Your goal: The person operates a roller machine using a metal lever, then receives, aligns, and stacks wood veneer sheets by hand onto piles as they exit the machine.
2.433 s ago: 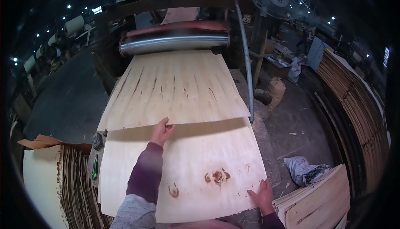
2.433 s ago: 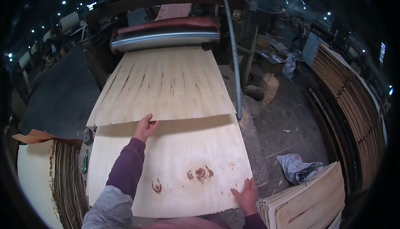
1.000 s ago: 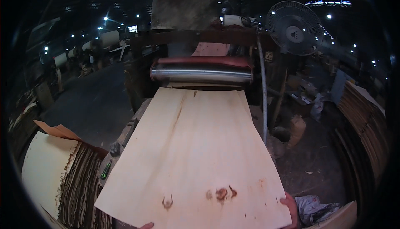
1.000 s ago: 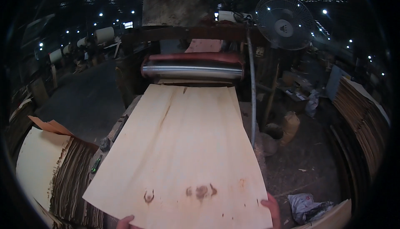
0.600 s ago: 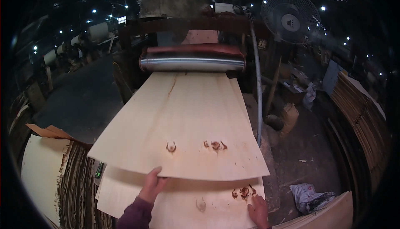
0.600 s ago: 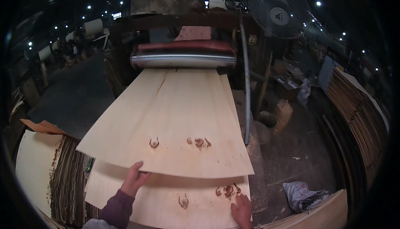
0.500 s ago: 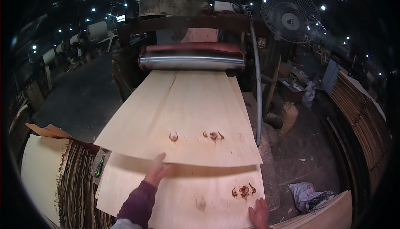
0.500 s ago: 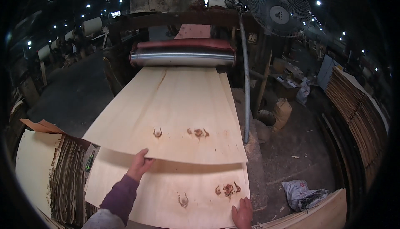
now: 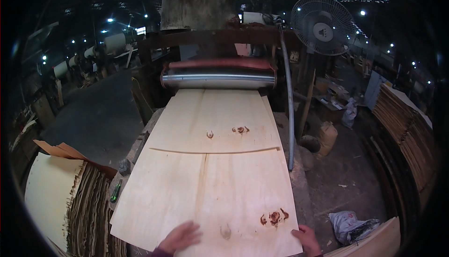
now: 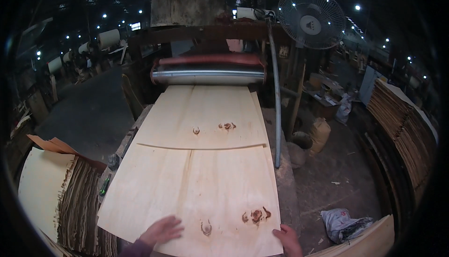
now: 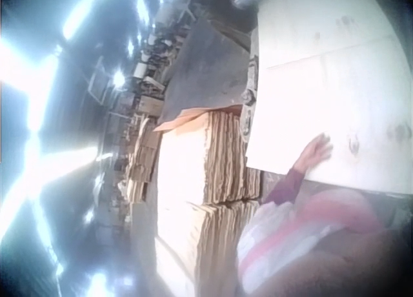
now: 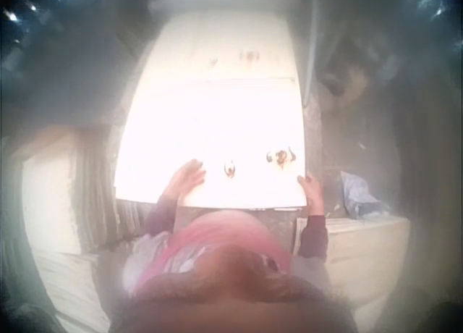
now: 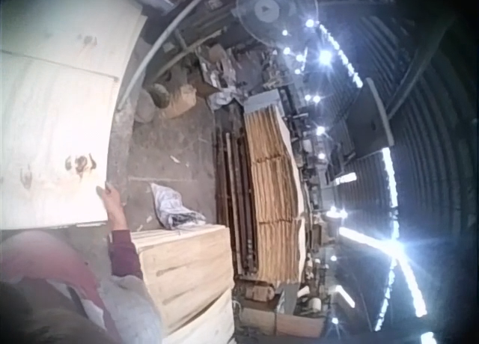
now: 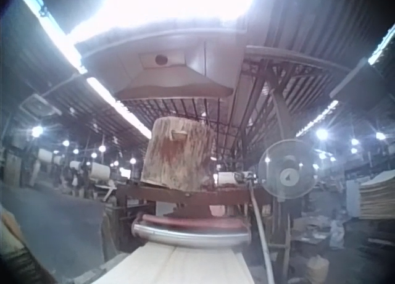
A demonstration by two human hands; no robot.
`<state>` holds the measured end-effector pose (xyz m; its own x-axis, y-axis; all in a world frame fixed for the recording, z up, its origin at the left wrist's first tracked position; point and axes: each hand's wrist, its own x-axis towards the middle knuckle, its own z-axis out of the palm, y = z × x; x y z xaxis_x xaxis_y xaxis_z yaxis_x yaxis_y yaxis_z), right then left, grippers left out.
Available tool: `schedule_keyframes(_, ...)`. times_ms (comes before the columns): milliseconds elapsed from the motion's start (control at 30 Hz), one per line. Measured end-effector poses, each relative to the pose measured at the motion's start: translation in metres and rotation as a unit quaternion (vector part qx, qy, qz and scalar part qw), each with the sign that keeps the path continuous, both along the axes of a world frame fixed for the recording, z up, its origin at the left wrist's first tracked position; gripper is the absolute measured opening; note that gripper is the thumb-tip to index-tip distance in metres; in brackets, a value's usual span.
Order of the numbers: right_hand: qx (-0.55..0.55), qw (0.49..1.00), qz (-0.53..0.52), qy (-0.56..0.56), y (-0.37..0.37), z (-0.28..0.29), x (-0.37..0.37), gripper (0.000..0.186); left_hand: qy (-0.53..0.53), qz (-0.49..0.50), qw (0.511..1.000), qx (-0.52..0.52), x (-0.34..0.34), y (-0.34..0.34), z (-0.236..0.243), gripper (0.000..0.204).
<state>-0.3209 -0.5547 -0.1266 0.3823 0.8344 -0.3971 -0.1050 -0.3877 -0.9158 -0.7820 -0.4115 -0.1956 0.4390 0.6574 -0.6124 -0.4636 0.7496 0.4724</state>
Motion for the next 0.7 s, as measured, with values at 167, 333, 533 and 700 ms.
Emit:
schedule_keyframes(167,0.106,0.969,0.181,0.130,0.047,0.086,-0.029,0.039,-0.127,-0.007,0.992,-0.008,-0.036,-0.142,0.022,0.037)
schedule_keyframes(333,0.188,0.940,0.163,0.232,0.044,0.145,-0.017,0.044,-0.273,0.074,0.959,0.003,-0.028,-0.152,0.049,0.038)
schedule_keyframes(533,0.108,0.974,-0.012,0.200,0.003,0.043,-0.001,0.037,-0.140,0.254,0.949,0.122,-0.045,-0.098,0.070,0.043)
schedule_keyframes(700,0.091,0.958,-0.058,0.266,0.000,-0.008,0.002,0.039,0.008,0.146,0.982,0.122,-0.054,-0.093,0.047,0.052)
